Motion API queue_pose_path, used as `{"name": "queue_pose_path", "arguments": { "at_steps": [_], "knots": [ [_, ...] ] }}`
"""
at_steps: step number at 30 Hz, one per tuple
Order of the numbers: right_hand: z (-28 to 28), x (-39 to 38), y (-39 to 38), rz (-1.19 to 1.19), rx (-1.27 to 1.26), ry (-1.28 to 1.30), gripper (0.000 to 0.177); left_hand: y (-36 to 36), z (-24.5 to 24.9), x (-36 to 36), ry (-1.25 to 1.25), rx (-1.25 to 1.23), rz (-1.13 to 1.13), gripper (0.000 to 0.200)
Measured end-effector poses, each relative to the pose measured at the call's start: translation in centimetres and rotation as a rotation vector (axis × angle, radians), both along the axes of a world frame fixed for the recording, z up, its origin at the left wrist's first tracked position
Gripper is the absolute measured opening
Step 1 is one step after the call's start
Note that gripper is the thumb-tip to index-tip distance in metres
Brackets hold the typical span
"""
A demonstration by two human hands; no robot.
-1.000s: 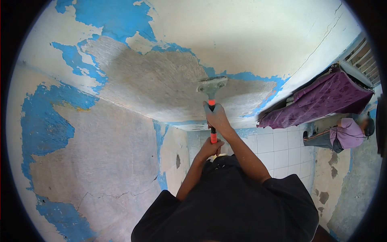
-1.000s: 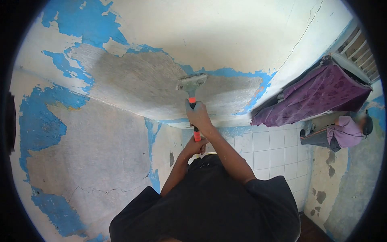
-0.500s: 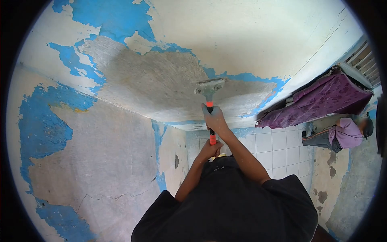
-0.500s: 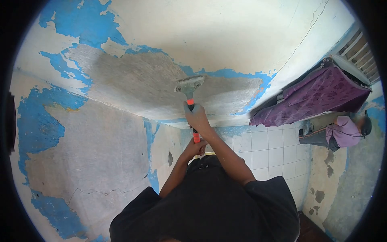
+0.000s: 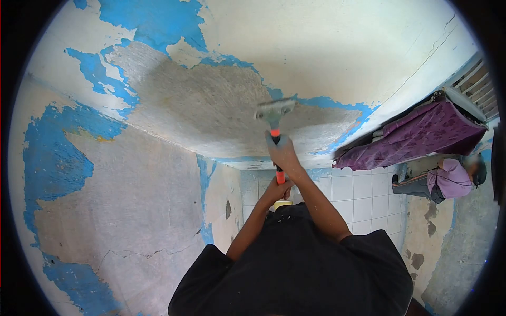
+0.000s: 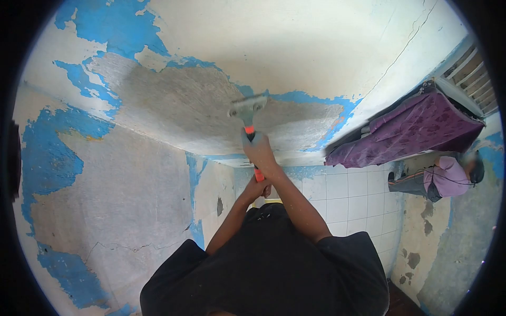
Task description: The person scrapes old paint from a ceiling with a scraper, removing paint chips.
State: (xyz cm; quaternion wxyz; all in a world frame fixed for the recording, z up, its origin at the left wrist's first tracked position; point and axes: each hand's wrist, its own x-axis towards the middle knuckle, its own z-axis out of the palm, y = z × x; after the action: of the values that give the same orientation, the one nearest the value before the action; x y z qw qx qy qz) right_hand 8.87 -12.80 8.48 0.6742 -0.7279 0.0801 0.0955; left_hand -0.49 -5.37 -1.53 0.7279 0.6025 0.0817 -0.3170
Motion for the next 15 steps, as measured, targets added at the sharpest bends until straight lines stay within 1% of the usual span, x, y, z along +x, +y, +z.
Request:
{"name": "queue_pose_path", "arguments": {
  "at_steps": [2, 3, 4, 5, 6, 8, 10, 12, 13, 15],
  "knots": [
    [-5.0, -0.9, 0.0, 0.001, -0.020, 0.074, 0.048, 0.2, -3.0, -1.6, 0.068, 0.018, -0.032, 0.030],
    [-5.2, -1.1, 0.1, 0.004, -0.029, 0.110, 0.048, 0.3, -3.3, -2.4, 0.113, 0.004, -0.046, 0.030],
    [-5.3, -0.9, 0.1, 0.002, -0.024, 0.113, 0.048, 0.5, -3.8, -2.5, 0.155, -0.010, -0.057, 0.031],
    [-5.4, -0.7, 0.1, 0.001, -0.019, 0.118, 0.047, 0.6, -4.2, -2.3, 0.124, 0.002, -0.055, 0.031],
    [-4.5, -0.8, 0.0, -0.003, -0.014, 0.127, 0.047, 0.6, -2.7, -1.9, 0.096, 0.013, -0.055, 0.031],
    [-0.4, -0.3, -0.3, 0.014, 0.042, 0.093, 0.047, 0.3, 0.2, -1.2, 0.062, 0.020, -0.045, 0.032],
    [1.0, -0.5, -0.5, 0.035, 0.060, 0.093, 0.047, 0.0, 2.1, -0.7, 0.047, 0.017, -0.014, 0.032],
    [1.3, -0.4, -0.6, 0.056, 0.048, 0.107, 0.047, 0.3, 0.5, -1.3, 0.035, -0.051, -0.004, 0.032],
    [0.4, -0.5, -0.5, 0.059, 0.025, 0.105, 0.047, 0.3, -0.5, -1.7, 0.030, -0.085, -0.001, 0.032],
    [-2.2, -1.2, 0.1, 0.062, -0.018, 0.109, 0.047, -0.1, -1.9, -2.8, 0.106, -0.063, 0.004, 0.031]
  ]
}}
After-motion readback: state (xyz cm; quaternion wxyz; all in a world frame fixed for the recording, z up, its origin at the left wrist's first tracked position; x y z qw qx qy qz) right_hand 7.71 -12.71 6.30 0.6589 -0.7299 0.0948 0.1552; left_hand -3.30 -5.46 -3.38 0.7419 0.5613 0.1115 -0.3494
